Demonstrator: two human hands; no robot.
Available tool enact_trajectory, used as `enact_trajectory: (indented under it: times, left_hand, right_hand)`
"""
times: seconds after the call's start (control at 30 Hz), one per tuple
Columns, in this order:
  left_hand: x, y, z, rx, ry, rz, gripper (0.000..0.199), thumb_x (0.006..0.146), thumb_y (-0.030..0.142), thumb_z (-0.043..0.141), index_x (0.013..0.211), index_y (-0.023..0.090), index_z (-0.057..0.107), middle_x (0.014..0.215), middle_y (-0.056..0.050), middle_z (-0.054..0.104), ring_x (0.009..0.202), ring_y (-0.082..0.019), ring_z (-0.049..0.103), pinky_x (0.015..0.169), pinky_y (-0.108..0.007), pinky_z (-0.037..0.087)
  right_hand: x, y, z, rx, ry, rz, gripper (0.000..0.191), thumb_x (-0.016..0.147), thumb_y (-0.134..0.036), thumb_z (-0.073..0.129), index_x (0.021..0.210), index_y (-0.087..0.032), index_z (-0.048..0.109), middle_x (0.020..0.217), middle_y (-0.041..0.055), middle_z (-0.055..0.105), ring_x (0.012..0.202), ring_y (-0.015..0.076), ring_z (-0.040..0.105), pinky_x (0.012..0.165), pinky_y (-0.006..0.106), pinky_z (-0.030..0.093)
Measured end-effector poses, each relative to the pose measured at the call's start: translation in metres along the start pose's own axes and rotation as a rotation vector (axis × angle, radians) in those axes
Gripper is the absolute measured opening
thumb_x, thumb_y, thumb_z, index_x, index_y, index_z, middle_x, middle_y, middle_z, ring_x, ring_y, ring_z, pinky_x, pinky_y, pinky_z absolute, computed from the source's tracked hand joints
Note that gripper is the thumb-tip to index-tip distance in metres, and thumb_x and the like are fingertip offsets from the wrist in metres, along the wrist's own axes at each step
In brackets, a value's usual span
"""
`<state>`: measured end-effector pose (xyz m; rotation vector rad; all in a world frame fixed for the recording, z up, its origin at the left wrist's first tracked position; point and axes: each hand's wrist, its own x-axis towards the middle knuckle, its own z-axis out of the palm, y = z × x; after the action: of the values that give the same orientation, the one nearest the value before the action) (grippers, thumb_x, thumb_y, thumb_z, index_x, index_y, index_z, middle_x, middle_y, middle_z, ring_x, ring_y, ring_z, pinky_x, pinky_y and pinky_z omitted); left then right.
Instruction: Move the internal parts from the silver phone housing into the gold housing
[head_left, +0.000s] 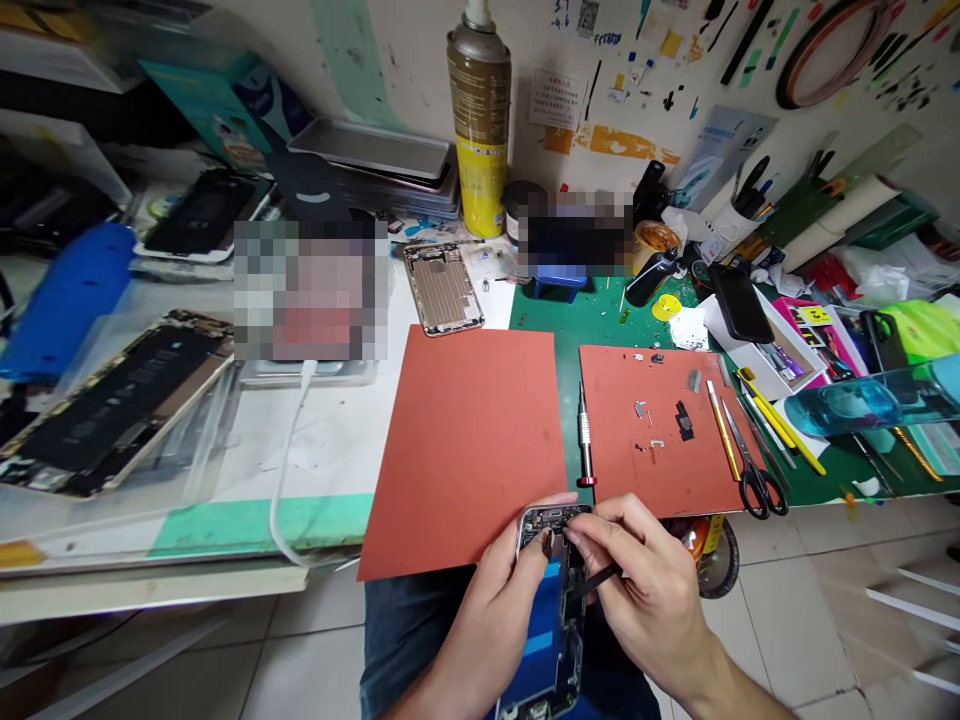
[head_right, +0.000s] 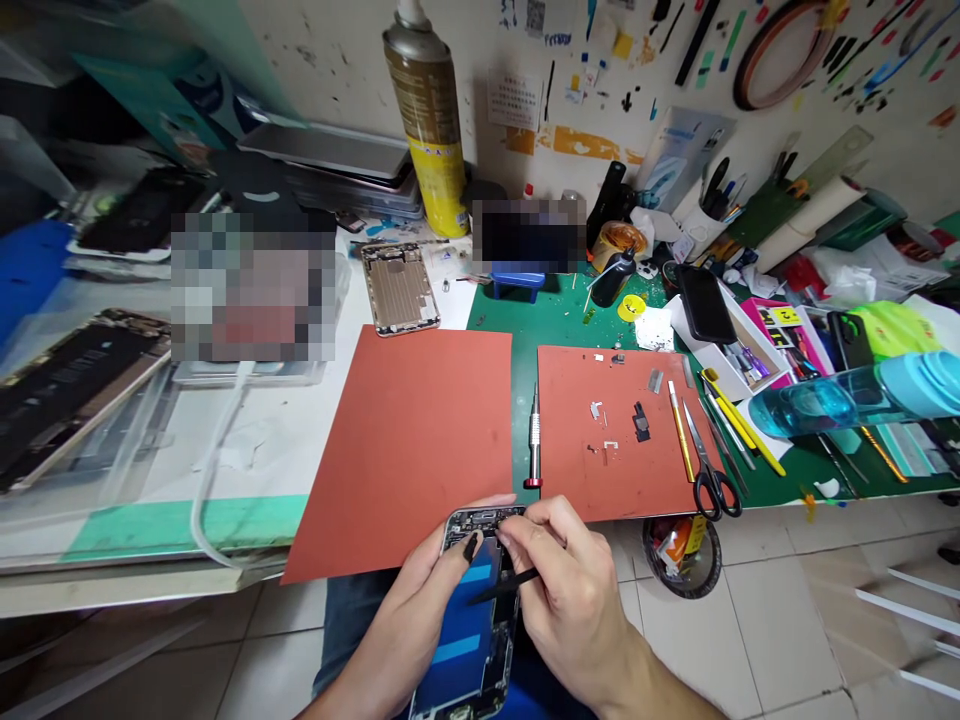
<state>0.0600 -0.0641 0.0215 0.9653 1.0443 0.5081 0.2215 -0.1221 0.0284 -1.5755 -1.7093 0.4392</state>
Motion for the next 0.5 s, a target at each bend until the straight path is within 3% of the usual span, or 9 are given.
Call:
enact_trajectory:
  times: [0.3, 0.5]
  left_hand:
    - [0.000, -0.001, 0.000, -0.057, 0.025, -0.014, 0.044, 0.099, 0.048, 0.057, 0.130, 0.024, 0.077, 0.143, -0.007, 0.072, 0.142, -0.031, 0.060, 0.127, -0.044, 0.040]
    - [-0.002, 0.003, -0.001, -0.204, 0.067, -0.183, 0.045, 0.094, 0.049, 0.067, 0.130, 0.025, 0.078, 0.136, -0.006, 0.077, 0.132, -0.033, 0.068, 0.121, -0.044, 0.047]
  right_hand:
    - [-0.001, 0.001, 0.002, 0.034, -0.026, 0.069, 0.028, 0.104, -0.004, 0.052, 0.121, -0.021, 0.067, 0.099, 0.0046, 0.060, 0.080, 0.0141, 0.066, 0.068, 0.025, 0.058]
    - [0.002, -0.002, -0.010, 0.080, -0.015, 0.111, 0.024, 0.106, -0.008, 0.054, 0.117, -0.025, 0.067, 0.097, 0.0032, 0.059, 0.078, 0.0135, 0.065, 0.066, 0.025, 0.057]
